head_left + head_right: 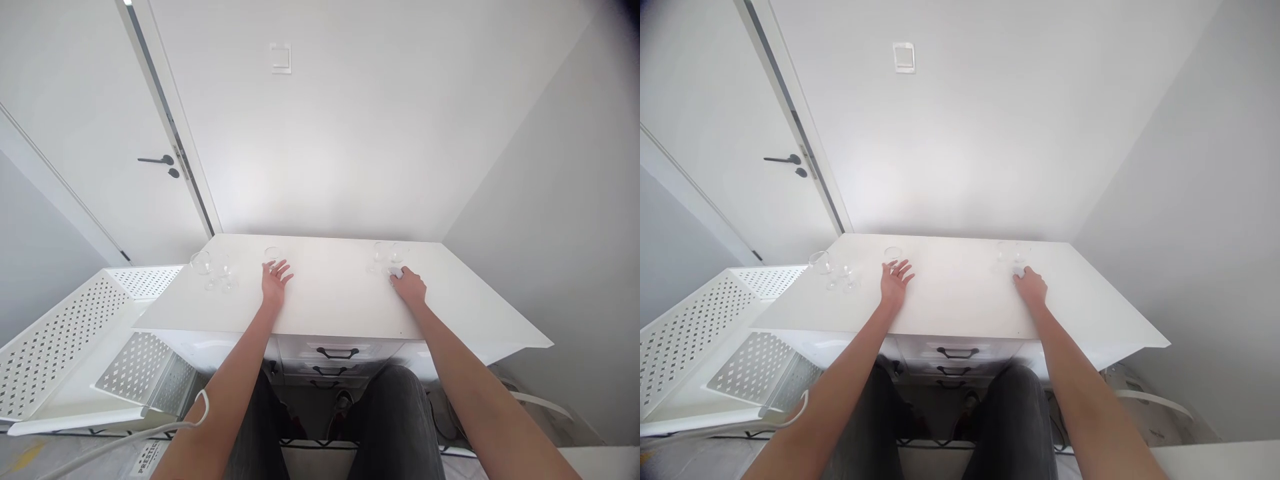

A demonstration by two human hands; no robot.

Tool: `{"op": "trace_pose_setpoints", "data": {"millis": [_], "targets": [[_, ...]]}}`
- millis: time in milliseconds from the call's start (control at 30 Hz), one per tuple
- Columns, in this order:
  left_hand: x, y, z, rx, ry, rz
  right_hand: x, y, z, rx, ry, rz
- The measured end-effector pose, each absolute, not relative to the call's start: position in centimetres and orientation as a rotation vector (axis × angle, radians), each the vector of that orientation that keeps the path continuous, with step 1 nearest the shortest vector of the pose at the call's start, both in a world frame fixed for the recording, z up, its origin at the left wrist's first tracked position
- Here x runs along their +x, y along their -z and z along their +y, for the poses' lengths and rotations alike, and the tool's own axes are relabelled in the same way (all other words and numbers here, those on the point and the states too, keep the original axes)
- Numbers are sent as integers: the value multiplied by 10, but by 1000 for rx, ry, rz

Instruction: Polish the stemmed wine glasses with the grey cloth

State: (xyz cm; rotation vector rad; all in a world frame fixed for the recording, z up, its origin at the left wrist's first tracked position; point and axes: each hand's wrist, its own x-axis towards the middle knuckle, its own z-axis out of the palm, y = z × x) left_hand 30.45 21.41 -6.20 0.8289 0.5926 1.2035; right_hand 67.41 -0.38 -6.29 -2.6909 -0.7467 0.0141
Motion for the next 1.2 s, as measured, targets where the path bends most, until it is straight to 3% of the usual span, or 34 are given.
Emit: {"op": "trace_pose_setpoints", "data": {"millis": [667, 867, 1033, 1200], "targets": [[347, 52, 197, 1427, -944, 510, 664, 58, -2, -2624, -25, -645], [349, 53, 195, 1494, -916, 533, 618, 36, -3, -2126, 448, -443], [350, 53, 194, 1520, -924, 555, 549, 17, 38, -1477, -513, -546], [349, 52, 194, 1543, -928, 533, 515, 23, 53, -1112, -1045, -624]]}}
